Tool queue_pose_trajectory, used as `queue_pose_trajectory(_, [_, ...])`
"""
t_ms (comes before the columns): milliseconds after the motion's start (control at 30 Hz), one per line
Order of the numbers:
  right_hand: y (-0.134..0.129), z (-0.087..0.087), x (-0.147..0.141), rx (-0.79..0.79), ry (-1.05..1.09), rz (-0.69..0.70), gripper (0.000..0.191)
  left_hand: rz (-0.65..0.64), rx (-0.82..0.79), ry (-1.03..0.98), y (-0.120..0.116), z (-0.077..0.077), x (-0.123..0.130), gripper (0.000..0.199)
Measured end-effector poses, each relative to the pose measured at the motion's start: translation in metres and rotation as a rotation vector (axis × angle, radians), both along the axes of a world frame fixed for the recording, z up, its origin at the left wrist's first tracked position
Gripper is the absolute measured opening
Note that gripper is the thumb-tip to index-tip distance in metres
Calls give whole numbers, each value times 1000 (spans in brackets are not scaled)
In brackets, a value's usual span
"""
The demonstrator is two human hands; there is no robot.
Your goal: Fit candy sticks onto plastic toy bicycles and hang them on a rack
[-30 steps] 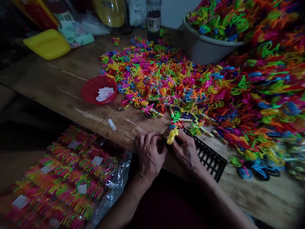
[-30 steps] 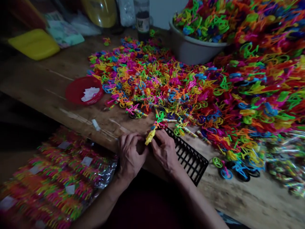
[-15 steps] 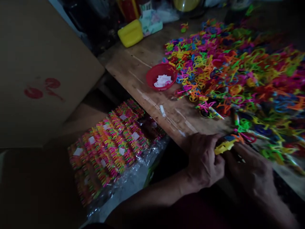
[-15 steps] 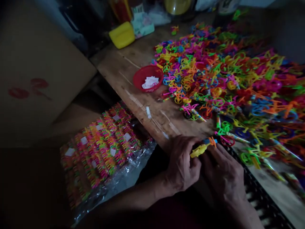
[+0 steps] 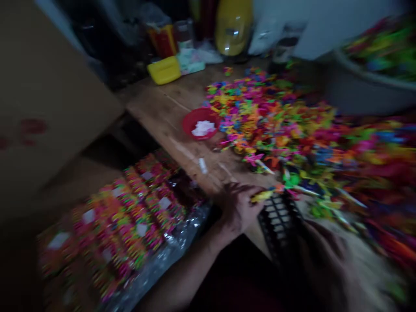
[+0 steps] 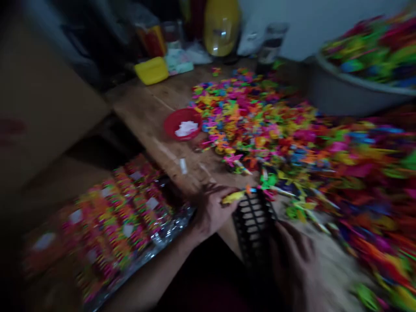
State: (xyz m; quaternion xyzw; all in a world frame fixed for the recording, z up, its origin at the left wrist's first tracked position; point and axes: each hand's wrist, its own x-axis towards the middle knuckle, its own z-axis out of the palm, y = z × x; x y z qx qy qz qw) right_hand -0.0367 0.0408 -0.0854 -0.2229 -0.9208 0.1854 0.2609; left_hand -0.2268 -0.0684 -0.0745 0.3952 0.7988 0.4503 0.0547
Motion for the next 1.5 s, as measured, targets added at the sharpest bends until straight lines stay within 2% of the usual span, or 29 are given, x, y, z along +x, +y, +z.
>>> queue_pose_trajectory(33, [-3,0,0,29,-45,-5,29,-1,12,-13,-2,0,-3,19])
queue_pose_trajectory(100, [-2,2,-2,-19,-63,-8,25,-36,35,-36,-2,-2,-9,17])
queue_pose_trajectory(200, [17,13,-4,-70,-89,12,21,-46,48,-20,5,-10,-16,11])
queue_pose_trajectory(333, [54,29,-10,61,-20,-130,20,-37,8,167,13,-15,-14,13])
queue_pose_trajectory(433, [69,31,-32,141,-157,-136,15,-35,18,247,15,-15,-12,15])
queue_pose_trajectory(533, [68,27,-58,194,-328,-155,14,-32,15,274,15,-13,-12,12])
queue_pose_trajectory(633, [66,24,-67,204,-402,-208,14,-36,-6,278,14,-10,-12,8])
queue_pose_trajectory(733, [70,25,-62,196,-367,-189,13,-39,-16,279,14,-8,-11,9])
queue_pose_trajectory(833, [75,36,-53,201,-254,-145,15,-40,-24,283,13,-8,-11,11])
queue_pose_trajectory(933, [63,48,-43,184,-164,-164,13,-43,-24,278,13,-10,-10,11])
queue_pose_trajectory(1000, [42,48,-37,78,-105,-175,12,-39,-19,280,13,-10,-9,11])
queue_pose_trajectory(1100, [5,34,-34,-203,15,-153,8,-34,-20,253,12,-11,-9,20])
queue_pose_trajectory(1200, [-16,14,-36,-288,62,-159,8,-47,0,187,10,-10,-10,30])
queue_pose_trajectory(1333, [-15,2,-38,-265,13,-145,11,-66,-6,136,6,-10,-15,21])
queue_pose_trajectory(1500, [-9,6,-35,-300,51,-132,10,-106,-74,12,0,-10,-16,18])
